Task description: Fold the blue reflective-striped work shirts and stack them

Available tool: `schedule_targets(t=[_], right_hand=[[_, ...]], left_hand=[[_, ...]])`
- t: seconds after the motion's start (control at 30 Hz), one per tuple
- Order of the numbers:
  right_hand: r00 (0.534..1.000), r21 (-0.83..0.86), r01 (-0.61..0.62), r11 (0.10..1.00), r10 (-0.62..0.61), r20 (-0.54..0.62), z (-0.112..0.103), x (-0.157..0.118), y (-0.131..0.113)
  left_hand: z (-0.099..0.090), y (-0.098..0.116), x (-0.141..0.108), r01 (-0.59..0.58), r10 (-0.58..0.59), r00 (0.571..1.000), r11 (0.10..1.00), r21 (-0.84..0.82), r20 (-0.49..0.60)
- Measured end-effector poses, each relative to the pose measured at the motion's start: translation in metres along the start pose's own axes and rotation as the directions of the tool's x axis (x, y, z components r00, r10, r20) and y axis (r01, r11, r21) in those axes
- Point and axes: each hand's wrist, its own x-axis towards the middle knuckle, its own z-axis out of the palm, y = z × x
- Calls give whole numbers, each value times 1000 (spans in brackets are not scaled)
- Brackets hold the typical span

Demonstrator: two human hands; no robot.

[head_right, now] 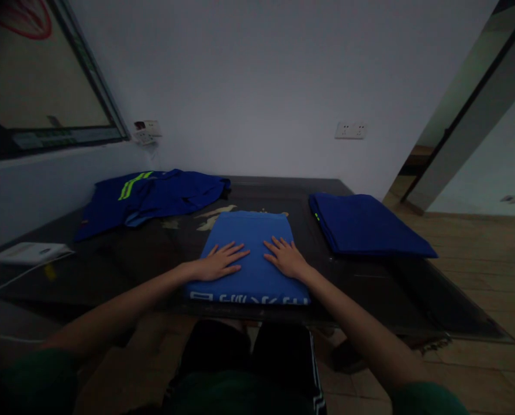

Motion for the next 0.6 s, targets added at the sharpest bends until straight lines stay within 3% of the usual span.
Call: schedule_targets(t=[0.13, 0.3, 0.4, 0.53, 0.6], right_hand=[[998, 8, -27, 1000, 28, -48, 2, -27, 3], [993, 44, -56, 997, 60, -104, 3, -23, -1], [971, 106, -105, 989, 125, -205, -3, -32, 1], [890, 315, -113, 942, 237, -388, -12, -77, 13], [860, 455, -148, 878, 341, -379, -11, -108, 15]], left_hand=[[17, 1, -35, 66, -59, 988, 997, 42, -146], [22, -7, -45, 88, -75, 968, 995, 46, -238], [20, -12, -57, 120, -113, 947, 993, 6, -300], [24, -16, -96, 281, -329, 814, 944, -171, -479], [29, -13, -119, 309, -445, 761, 888, -340, -472]])
